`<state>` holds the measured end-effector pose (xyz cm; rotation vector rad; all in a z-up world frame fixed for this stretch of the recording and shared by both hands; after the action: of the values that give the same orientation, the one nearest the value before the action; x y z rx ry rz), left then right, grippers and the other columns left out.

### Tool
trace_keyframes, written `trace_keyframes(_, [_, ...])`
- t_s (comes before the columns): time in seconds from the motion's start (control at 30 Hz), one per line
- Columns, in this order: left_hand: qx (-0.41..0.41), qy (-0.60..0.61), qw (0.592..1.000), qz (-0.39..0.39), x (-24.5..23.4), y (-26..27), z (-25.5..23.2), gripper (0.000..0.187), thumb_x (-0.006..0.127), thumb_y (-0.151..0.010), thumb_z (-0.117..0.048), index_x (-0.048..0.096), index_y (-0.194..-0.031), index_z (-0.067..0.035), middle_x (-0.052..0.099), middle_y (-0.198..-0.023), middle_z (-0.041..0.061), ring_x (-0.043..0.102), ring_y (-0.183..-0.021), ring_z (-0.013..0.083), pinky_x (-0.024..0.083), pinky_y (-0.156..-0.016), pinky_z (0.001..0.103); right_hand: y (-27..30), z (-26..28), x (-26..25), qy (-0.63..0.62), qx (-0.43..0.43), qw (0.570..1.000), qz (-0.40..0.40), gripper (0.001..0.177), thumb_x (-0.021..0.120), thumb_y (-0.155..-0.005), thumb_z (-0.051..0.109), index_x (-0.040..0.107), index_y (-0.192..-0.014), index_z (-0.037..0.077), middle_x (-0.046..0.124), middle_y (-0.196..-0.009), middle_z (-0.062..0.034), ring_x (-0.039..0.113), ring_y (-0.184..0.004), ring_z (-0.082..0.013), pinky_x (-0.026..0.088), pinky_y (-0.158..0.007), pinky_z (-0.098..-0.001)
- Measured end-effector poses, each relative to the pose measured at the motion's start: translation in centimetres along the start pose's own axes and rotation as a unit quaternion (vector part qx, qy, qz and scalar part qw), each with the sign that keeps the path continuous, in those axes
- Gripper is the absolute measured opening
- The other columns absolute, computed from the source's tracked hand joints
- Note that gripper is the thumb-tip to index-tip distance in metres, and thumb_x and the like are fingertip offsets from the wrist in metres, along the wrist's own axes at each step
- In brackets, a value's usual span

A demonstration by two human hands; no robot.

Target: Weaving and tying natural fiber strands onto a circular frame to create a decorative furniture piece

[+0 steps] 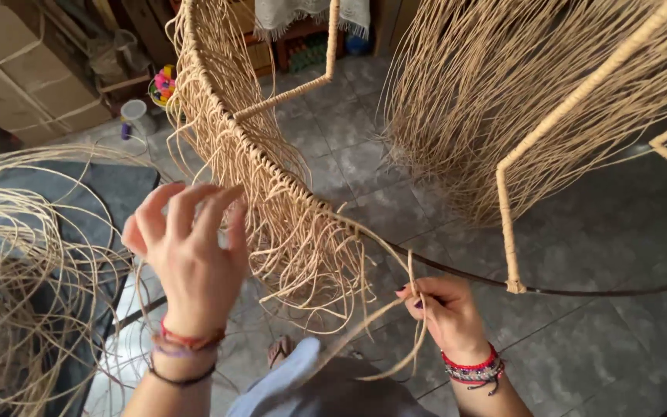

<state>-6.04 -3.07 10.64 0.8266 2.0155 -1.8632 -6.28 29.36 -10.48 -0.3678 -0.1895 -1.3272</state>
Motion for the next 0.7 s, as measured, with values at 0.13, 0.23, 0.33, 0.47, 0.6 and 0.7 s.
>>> trace_keyframes(0.13, [0.162, 0.125, 0.952, 0.229, 6.1, 2.8, -7.6, 0.045, 0.07, -0.067, -0.018, 0.07, -0.112, -0.024, 0.067, -0.126, 0.003, 0.052, -0.121, 0.0368, 0.031, -0.108, 0.063, -1.0, 1.1, 2.4, -0.018, -0.022, 0.999, 0.029, 0.02, 0.071, -0.093, 0.008, 0.077, -0.102, -0.008, 0.043, -0.052, -0.0045, 0.031, -0.051, -0.0145, 0.026, -0.05, -0.0336])
trace_keyframes(0.23, [0.239, 0.259, 0.926, 0.132, 4.3, 2.8, -10.3, 0.034, 0.063, -0.102, -0.014, 0.069, -0.134, -0.025, 0.071, -0.129, -0.004, 0.047, -0.143, 0.0294, 0.025, -0.114, 0.06, -0.7, 1.4, 2.8, -0.03, -0.026, 0.999, 0.014, 0.042, 0.075, -0.094, 0.029, 0.075, -0.1, -0.013, 0.041, -0.057, -0.0048, 0.031, -0.054, -0.0149, 0.023, -0.051, -0.0326])
trace_keyframes(0.33, [0.196, 0.283, 0.93, 0.132, 3.6, 2.9, -5.4, 0.048, 0.057, -0.088, -0.01, 0.07, -0.129, -0.032, 0.066, -0.131, -0.01, 0.038, -0.147, 0.0275, 0.017, -0.118, 0.058, -0.4, -0.1, 1.6, -0.036, -0.026, 0.999, 0.027, 0.035, 0.069, -0.099, 0.023, 0.075, -0.106, -0.01, 0.039, -0.056, -0.002, 0.029, -0.053, -0.013, 0.024, -0.054, -0.0333])
trace_keyframes(0.47, [0.138, 0.127, 0.975, 0.116, 3.3, 1.3, -4.2, 0.015, 0.07, -0.088, -0.016, 0.075, -0.099, -0.024, 0.062, -0.083, -0.005, 0.055, -0.09, 0.0266, 0.039, -0.095, 0.049, -0.5, -0.9, 1.4, -0.041, -0.014, 0.999, -0.016, 0.031, 0.072, -0.091, 0.014, 0.072, -0.107, -0.013, 0.057, -0.071, -0.0112, 0.043, -0.062, -0.0171, 0.037, -0.064, -0.0371])
trace_keyframes(0.6, [0.241, 0.254, 0.928, 0.128, 3.1, 1.4, -11.0, 0.023, 0.058, -0.107, -0.02, 0.069, -0.126, -0.025, 0.068, -0.124, -0.005, 0.052, -0.137, 0.0249, 0.029, -0.112, 0.05, -0.7, -0.8, 2.0, -0.02, 0.008, 0.999, -0.036, 0.034, 0.075, -0.087, 0.021, 0.074, -0.096, -0.013, 0.051, -0.058, -0.0017, 0.037, -0.057, -0.0099, 0.025, -0.055, -0.0282])
trace_keyframes(0.7, [0.217, 0.265, 0.933, 0.112, 2.9, 1.1, -8.2, 0.023, 0.064, -0.105, -0.018, 0.072, -0.126, -0.023, 0.068, -0.109, -0.005, 0.062, -0.122, 0.0231, 0.032, -0.108, 0.049, -0.8, -0.5, 2.5, -0.078, -0.017, 0.997, -0.011, 0.028, 0.073, -0.092, 0.016, 0.075, -0.102, -0.01, 0.05, -0.059, -0.0051, 0.037, -0.058, -0.0157, 0.032, -0.06, -0.0366])
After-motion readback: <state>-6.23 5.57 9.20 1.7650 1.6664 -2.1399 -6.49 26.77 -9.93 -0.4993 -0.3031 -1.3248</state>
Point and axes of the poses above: each hand's wrist, its own y-axis away from the middle knuckle, its own x-axis out of the palm, z = x × y, the point moved 9 cm from there along -y, towards the middle knuckle
